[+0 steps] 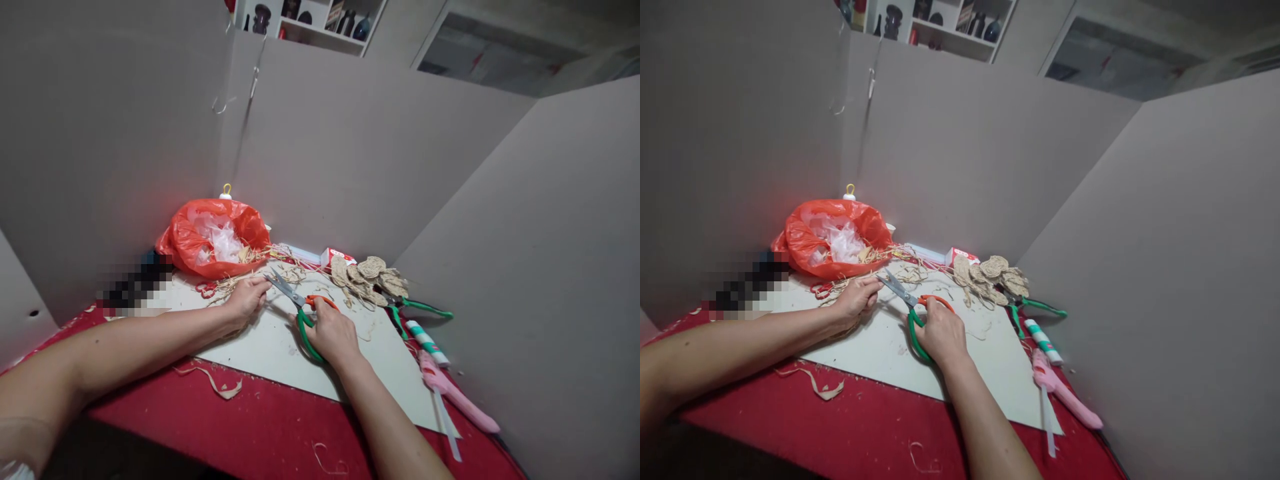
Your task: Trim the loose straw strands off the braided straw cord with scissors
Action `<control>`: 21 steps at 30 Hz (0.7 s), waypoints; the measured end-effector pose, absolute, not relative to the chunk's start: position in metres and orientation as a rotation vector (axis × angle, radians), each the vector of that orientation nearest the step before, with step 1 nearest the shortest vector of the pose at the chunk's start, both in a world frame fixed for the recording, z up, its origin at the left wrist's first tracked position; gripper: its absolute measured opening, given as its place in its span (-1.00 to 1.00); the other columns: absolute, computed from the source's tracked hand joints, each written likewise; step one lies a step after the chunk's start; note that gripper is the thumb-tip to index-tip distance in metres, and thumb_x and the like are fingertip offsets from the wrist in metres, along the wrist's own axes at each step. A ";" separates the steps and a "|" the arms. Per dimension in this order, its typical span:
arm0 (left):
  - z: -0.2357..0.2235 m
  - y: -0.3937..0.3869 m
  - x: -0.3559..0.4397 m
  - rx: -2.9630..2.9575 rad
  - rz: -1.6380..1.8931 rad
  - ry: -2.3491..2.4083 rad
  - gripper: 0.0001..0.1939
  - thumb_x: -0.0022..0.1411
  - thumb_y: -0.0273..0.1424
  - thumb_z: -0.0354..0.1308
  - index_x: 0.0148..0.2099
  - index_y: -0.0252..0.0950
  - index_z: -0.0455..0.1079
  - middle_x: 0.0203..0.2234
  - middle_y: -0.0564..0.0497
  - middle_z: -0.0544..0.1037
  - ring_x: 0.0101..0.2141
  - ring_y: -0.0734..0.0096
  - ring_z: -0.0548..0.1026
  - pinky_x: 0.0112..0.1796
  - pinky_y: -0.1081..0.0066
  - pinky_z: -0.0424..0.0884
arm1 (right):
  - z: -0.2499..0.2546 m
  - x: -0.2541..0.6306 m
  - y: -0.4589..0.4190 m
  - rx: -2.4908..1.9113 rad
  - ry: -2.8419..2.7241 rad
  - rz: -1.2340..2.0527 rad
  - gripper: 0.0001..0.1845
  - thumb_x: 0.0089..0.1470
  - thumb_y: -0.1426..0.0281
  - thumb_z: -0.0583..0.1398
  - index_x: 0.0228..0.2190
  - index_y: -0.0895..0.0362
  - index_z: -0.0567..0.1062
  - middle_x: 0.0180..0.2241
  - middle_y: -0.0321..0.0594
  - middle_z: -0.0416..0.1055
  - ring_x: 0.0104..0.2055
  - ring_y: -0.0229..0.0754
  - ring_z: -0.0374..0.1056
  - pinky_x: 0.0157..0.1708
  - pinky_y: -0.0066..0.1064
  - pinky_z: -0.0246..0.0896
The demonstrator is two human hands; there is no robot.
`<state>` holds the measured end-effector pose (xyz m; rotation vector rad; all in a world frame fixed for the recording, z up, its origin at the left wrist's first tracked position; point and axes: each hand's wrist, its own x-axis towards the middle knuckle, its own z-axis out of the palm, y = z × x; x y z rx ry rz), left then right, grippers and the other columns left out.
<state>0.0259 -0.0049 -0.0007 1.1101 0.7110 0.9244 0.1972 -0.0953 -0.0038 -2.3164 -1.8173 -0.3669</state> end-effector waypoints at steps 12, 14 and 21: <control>0.000 -0.006 0.024 1.160 0.934 0.676 -0.79 0.07 -0.30 0.19 -0.31 -0.37 0.40 -0.82 0.23 0.11 -0.77 0.69 -0.05 -0.65 0.49 -0.23 | -0.007 0.202 -0.094 -2.296 -1.815 -0.412 -0.52 0.06 0.03 0.06 -0.12 0.07 0.41 -0.20 -0.13 0.49 -0.31 -0.08 0.42 -0.35 -0.33 0.11; 0.000 -0.007 0.024 1.158 0.938 0.685 -0.79 0.08 -0.31 0.17 -0.30 -0.37 0.41 -0.82 0.23 0.11 -0.77 0.68 -0.04 -0.66 0.49 -0.22 | -0.006 0.201 -0.094 -2.300 -1.814 -0.436 -0.51 0.06 0.02 0.06 -0.12 0.07 0.43 -0.22 -0.12 0.50 -0.34 -0.07 0.42 -0.35 -0.32 0.11; -0.001 -0.005 0.024 1.123 0.919 0.690 -0.74 0.08 -0.32 0.15 -0.20 -0.37 0.40 -0.82 0.25 0.09 -0.78 0.68 -0.07 -0.67 0.51 -0.23 | -0.005 0.198 -0.094 -2.348 -1.795 -0.417 -0.46 0.05 -0.06 0.02 -0.17 0.04 0.47 -0.40 -0.13 0.52 -0.38 -0.03 0.43 -0.38 -0.31 0.09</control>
